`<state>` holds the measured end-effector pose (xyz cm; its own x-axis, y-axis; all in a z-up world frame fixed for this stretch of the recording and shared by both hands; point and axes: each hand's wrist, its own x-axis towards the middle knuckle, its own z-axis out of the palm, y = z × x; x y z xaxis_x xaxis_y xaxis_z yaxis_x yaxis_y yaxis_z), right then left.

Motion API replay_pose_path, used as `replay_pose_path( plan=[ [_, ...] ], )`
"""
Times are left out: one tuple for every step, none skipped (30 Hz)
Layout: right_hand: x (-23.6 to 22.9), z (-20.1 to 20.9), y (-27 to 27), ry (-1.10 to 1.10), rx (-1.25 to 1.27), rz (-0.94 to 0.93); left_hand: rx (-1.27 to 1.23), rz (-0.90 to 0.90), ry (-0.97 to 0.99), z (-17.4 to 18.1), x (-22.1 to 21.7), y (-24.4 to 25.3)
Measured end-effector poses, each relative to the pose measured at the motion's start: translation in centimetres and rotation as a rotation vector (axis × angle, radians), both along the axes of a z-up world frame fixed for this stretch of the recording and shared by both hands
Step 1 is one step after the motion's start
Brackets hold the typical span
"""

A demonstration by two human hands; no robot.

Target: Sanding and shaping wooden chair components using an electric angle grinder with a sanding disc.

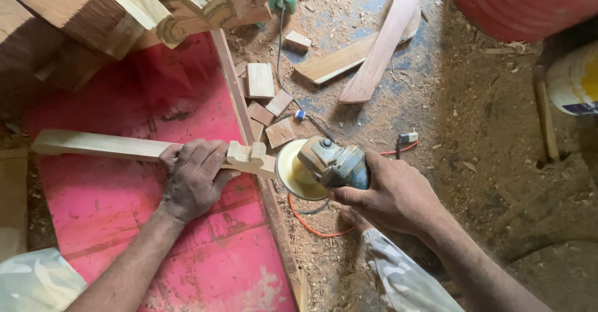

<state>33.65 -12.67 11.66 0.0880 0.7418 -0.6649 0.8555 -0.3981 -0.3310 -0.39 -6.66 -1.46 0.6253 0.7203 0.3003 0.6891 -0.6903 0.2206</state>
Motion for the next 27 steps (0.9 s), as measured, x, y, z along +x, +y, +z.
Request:
replay_pose_path(
  plan=[
    [-0.2, 0.1, -0.1, 0.005, -0.006, -0.019, -0.007, 0.007, 0.005, 0.0, -0.1, 0.0],
    [-0.2, 0.3, -0.1, 0.008, -0.012, -0.040, -0.015, 0.012, 0.007, 0.0, 0.0, 0.0],
    [-0.4, 0.4, 0.0, 0.007, -0.014, -0.044, -0.016, 0.007, 0.007, -0.1, 0.0, 0.0],
    [-0.6, 0.5, 0.1, 0.019, -0.029, -0.041, -0.012, 0.010, 0.011, -0.1, 0.0, 0.0],
    [-0.8, 0.6, 0.3, 0.030, -0.044, -0.038, -0.009, 0.012, 0.016, 0.0, -0.1, 0.0],
    [-0.8, 0.7, 0.3, 0.029, -0.044, -0.040, -0.009, 0.010, 0.015, -0.2, -0.1, 0.0],
    [-0.9, 0.7, 0.4, 0.053, -0.002, -0.019, -0.006, 0.015, 0.009, -0.3, -0.1, 0.0],
    [-1.1, 0.7, 0.5, 0.077, 0.039, 0.007, -0.003, 0.023, 0.004, -0.4, -0.2, 0.0],
    [-1.2, 0.8, 0.5, 0.077, 0.039, 0.008, -0.004, 0.024, 0.004, -0.3, -0.2, 0.0],
    [-1.2, 0.9, 0.6, 0.049, 0.010, 0.012, -0.006, 0.021, 0.005, -0.3, -0.2, 0.0],
    [-1.3, 1.0, 0.6, 0.021, -0.018, 0.017, -0.009, 0.017, 0.007, -0.3, -0.2, 0.0],
    [-1.3, 0.9, 0.5, 0.021, -0.018, 0.019, -0.009, 0.019, 0.006, -0.3, -0.1, 0.0],
    [-1.2, 0.8, 0.4, 0.035, 0.010, 0.033, -0.008, 0.020, 0.011, -0.3, -0.1, 0.0],
    [-1.2, 0.7, 0.3, 0.050, 0.037, 0.048, -0.008, 0.021, 0.017, -0.2, -0.1, 0.0],
    [-1.2, 0.8, 0.3, 0.051, 0.036, 0.051, -0.008, 0.024, 0.017, -0.1, -0.1, 0.0],
    [-1.2, 0.9, 0.3, 0.048, 0.025, 0.029, -0.005, 0.022, 0.014, 0.0, -0.1, 0.0],
    [-1.3, 1.1, 0.2, 0.046, 0.013, 0.007, -0.002, 0.020, 0.011, 0.1, -0.1, 0.0],
    [-1.3, 1.0, 0.2, 0.046, 0.011, 0.009, -0.004, 0.022, 0.011, 0.1, -0.1, 0.0],
    [-1.3, 1.0, 0.2, 0.019, -0.015, 0.000, -0.009, 0.019, 0.009, 0.2, -0.1, -0.1],
    [-1.2, 1.0, 0.1, -0.009, -0.039, -0.012, -0.012, 0.012, 0.006, 0.2, 0.0, 0.0],
    [-1.2, 0.9, 0.0, -0.010, -0.040, -0.013, -0.012, 0.011, 0.004, 0.1, 0.0, 0.0],
    [-1.2, 0.7, -0.1, 0.009, -0.001, -0.002, -0.008, 0.009, 0.002, 0.1, 0.0, 0.0],
    [-1.2, 0.6, -0.2, 0.028, 0.037, 0.010, -0.005, 0.008, -0.001, 0.0, 0.0, 0.1],
    [-1.4, 0.8, -0.1, 0.029, 0.037, 0.011, -0.004, 0.010, 0.000, 0.1, 0.0, 0.1],
    [-1.7, 1.1, -0.1, 0.031, 0.036, 0.023, 0.000, 0.011, 0.004, 0.2, 0.0, 0.1],
    [-1.9, 1.3, 0.0, 0.032, 0.034, 0.035, 0.005, 0.012, 0.006, 0.3, 0.0, 0.0],
    [-1.8, 1.4, -0.1, 0.032, 0.035, 0.037, 0.005, 0.014, 0.007, 0.2, 0.0, 0.1]
  ],
)
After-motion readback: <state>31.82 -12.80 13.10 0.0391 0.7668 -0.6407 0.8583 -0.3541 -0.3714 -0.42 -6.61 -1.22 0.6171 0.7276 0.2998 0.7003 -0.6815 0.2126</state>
